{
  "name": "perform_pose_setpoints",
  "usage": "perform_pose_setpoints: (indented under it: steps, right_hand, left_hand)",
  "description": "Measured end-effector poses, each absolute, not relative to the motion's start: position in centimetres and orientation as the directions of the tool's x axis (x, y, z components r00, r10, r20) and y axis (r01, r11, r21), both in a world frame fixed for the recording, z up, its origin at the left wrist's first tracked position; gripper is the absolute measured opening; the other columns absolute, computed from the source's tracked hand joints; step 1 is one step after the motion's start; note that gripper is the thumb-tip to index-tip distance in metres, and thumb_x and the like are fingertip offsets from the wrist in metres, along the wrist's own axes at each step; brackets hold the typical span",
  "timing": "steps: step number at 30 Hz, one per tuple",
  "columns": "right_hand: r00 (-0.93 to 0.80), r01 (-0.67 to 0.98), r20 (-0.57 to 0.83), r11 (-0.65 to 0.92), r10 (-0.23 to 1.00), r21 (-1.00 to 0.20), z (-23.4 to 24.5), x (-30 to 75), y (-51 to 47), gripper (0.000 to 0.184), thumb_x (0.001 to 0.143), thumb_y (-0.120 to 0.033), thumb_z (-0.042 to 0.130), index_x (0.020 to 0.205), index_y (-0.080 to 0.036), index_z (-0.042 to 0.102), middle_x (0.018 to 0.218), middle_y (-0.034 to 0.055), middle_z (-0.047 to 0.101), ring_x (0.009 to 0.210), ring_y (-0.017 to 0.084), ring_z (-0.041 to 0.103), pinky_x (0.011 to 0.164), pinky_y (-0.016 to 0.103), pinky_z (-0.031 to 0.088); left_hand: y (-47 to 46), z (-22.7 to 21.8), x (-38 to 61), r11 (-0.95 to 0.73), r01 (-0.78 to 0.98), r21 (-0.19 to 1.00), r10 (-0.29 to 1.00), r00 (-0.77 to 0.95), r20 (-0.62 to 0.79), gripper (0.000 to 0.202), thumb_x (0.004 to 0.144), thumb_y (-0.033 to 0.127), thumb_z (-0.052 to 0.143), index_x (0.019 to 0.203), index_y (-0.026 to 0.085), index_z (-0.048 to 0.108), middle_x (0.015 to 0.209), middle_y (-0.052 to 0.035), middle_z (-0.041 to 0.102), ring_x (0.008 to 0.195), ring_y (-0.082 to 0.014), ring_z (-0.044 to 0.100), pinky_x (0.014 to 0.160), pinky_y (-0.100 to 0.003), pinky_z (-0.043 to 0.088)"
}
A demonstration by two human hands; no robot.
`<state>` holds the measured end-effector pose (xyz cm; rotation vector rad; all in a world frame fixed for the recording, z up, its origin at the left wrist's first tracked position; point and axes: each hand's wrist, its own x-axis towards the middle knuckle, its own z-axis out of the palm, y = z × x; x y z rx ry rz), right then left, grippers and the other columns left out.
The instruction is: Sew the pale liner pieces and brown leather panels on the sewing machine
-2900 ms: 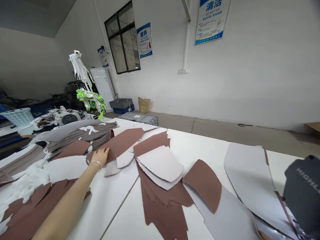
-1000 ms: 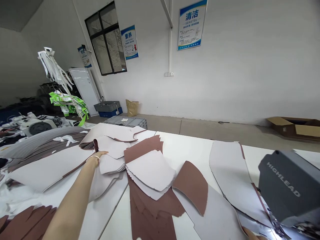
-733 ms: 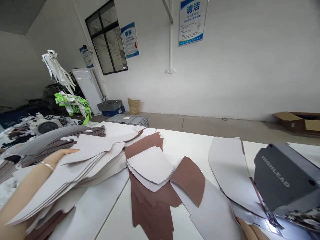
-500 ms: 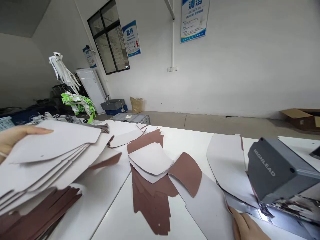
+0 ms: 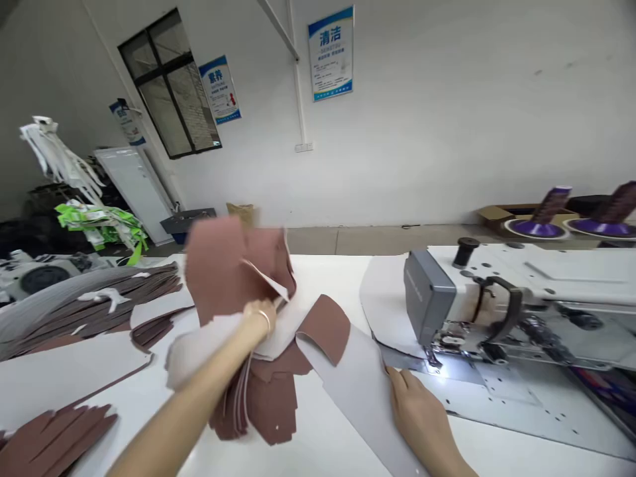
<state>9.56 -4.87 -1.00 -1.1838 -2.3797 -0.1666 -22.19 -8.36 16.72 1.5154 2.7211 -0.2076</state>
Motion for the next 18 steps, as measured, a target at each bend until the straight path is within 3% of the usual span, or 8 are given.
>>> perform_pose_setpoints:
  steps: [4, 7, 10, 12, 14, 18]
  right_hand:
    - [-0.521, 0.769, 0.438, 0.626, 0.733, -0.133, -0.6, 9.7, -5.0, 0.037, 0.082, -0.004, 0.036, 0.109, -0.016, 0.058, 0.085, 0.0061, 0.063, 0.072, 0.016, 0.06, 0.059, 0.023, 0.04]
    - [-0.481, 0.772, 0.396, 0.592, 0.782, -0.232, -0.6, 9.8, -4.9, 0.032, 0.088, -0.011, 0.034, 0.105, -0.017, 0.06, 0.086, 0.006, 0.064, 0.076, 0.018, 0.061, 0.06, 0.024, 0.041]
    - [-0.398, 0.774, 0.351, 0.516, 0.847, -0.367, -0.3, 9.8, -4.7, 0.033, 0.092, -0.021, 0.029, 0.103, -0.017, 0.06, 0.092, 0.0082, 0.064, 0.079, 0.019, 0.062, 0.063, 0.026, 0.043]
    - [-0.361, 0.794, 0.258, 0.44, 0.896, -0.419, 0.3, 10.0, -4.5, 0.037, 0.093, -0.021, 0.025, 0.105, -0.017, 0.059, 0.097, 0.0093, 0.064, 0.079, 0.019, 0.062, 0.064, 0.028, 0.043]
    - [-0.376, 0.823, 0.109, 0.386, 0.92, -0.416, 1.1, 10.5, -4.2, 0.036, 0.092, -0.018, 0.025, 0.105, -0.017, 0.058, 0.094, 0.0092, 0.065, 0.076, 0.019, 0.062, 0.064, 0.028, 0.04]
    - [-0.426, 0.856, -0.077, 0.374, 0.902, -0.356, 3.0, 12.3, -3.4, 0.028, 0.091, -0.018, 0.033, 0.099, -0.018, 0.059, 0.079, 0.0077, 0.065, 0.07, 0.02, 0.061, 0.059, 0.025, 0.033]
  left_hand:
    - [-7.4, 11.7, -22.0, 0.544, 0.819, -0.183, 0.805, -0.571, -0.16, 0.056, 0.071, 0.015, 0.051, 0.127, 0.005, 0.049, 0.105, -0.0276, 0.064, 0.099, -0.0334, 0.063, 0.082, -0.043, 0.047]
    - [-7.4, 12.1, -23.9, 0.555, 0.805, -0.212, 0.788, -0.59, -0.177, 0.049, 0.074, 0.016, 0.048, 0.121, 0.006, 0.053, 0.109, -0.0252, 0.064, 0.102, -0.0333, 0.061, 0.083, -0.043, 0.047]
    - [-7.3, 12.7, -25.0, 0.588, 0.777, -0.225, 0.763, -0.625, -0.164, 0.055, 0.076, 0.018, 0.047, 0.129, 0.005, 0.045, 0.113, -0.0252, 0.062, 0.105, -0.0331, 0.06, 0.084, -0.042, 0.046]
    - [-7.2, 13.0, -25.0, 0.611, 0.758, -0.228, 0.746, -0.648, -0.154, 0.062, 0.076, 0.02, 0.048, 0.134, 0.002, 0.036, 0.115, -0.0283, 0.059, 0.106, -0.0344, 0.059, 0.083, -0.043, 0.046]
    - [-7.0, 13.8, -24.6, 0.608, 0.763, -0.218, 0.747, -0.643, -0.17, 0.061, 0.074, 0.022, 0.051, 0.131, 0.003, 0.04, 0.113, -0.0287, 0.06, 0.103, -0.0353, 0.06, 0.08, -0.043, 0.047]
    - [-7.8, 16.2, -20.9, 0.5, 0.851, -0.163, 0.83, -0.524, -0.192, 0.045, 0.074, 0.028, 0.052, 0.117, 0.015, 0.055, 0.105, -0.0182, 0.066, 0.096, -0.032, 0.063, 0.079, -0.044, 0.048]
